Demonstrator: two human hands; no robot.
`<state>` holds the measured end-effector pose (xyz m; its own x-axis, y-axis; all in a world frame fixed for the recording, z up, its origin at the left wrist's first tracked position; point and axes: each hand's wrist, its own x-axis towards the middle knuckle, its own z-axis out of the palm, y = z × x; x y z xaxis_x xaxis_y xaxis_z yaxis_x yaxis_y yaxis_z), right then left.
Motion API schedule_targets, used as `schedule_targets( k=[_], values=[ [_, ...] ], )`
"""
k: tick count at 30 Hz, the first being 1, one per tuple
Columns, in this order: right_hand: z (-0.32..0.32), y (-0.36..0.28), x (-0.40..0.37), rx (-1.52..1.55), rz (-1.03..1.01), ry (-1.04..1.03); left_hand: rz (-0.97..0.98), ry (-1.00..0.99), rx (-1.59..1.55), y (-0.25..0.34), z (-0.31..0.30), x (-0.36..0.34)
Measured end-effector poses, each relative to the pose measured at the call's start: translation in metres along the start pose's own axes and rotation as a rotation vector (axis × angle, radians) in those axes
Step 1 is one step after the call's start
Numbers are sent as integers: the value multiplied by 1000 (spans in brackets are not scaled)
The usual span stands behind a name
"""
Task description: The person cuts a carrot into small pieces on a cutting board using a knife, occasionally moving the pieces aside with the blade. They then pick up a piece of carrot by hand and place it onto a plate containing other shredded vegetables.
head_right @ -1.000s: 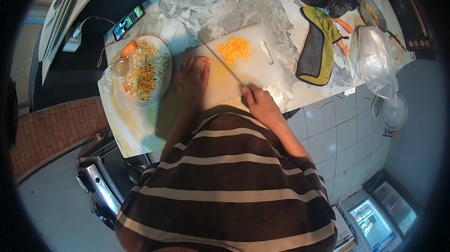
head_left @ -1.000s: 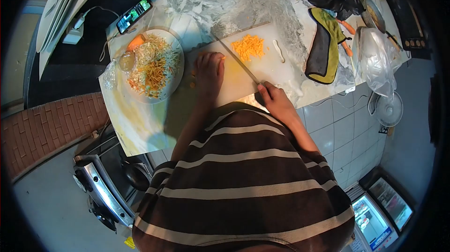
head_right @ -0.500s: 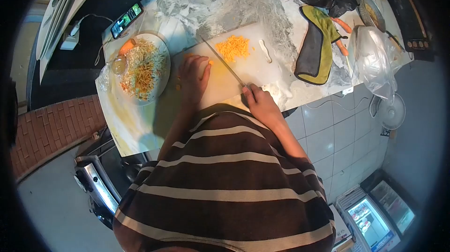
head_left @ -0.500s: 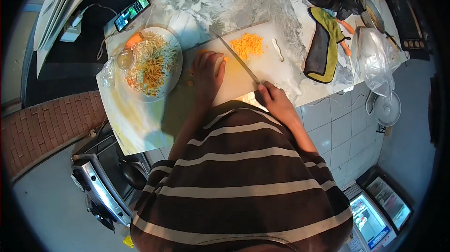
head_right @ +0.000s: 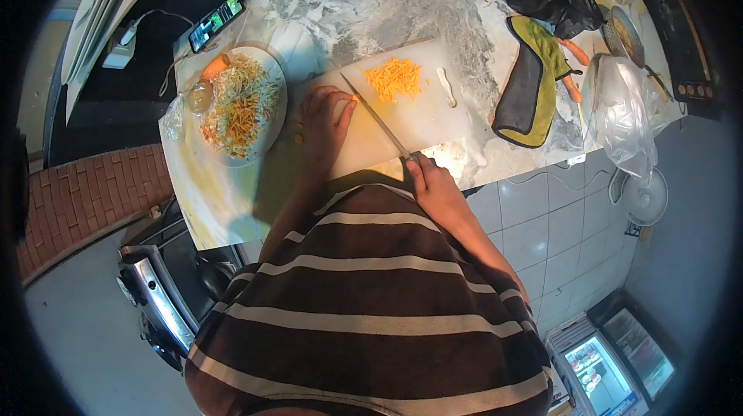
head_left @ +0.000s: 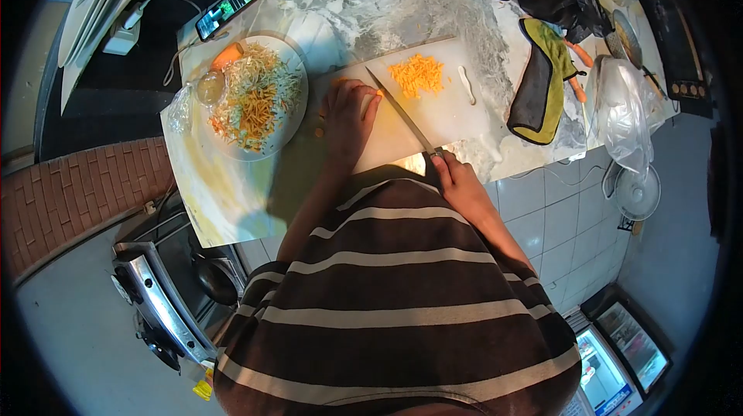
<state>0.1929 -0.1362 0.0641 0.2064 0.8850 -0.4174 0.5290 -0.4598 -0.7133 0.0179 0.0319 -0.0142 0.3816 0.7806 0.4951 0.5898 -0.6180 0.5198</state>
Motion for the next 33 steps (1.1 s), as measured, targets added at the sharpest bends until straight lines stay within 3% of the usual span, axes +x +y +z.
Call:
schedule_targets(
  k=[22, 33],
  values=[
    [0, 8, 7, -37, -43, -93, 56, 50, -112, -2, 4, 4],
    [1, 3, 2, -18, -14, -92, -33, -12, -85, 6, -3, 6]
  ],
)
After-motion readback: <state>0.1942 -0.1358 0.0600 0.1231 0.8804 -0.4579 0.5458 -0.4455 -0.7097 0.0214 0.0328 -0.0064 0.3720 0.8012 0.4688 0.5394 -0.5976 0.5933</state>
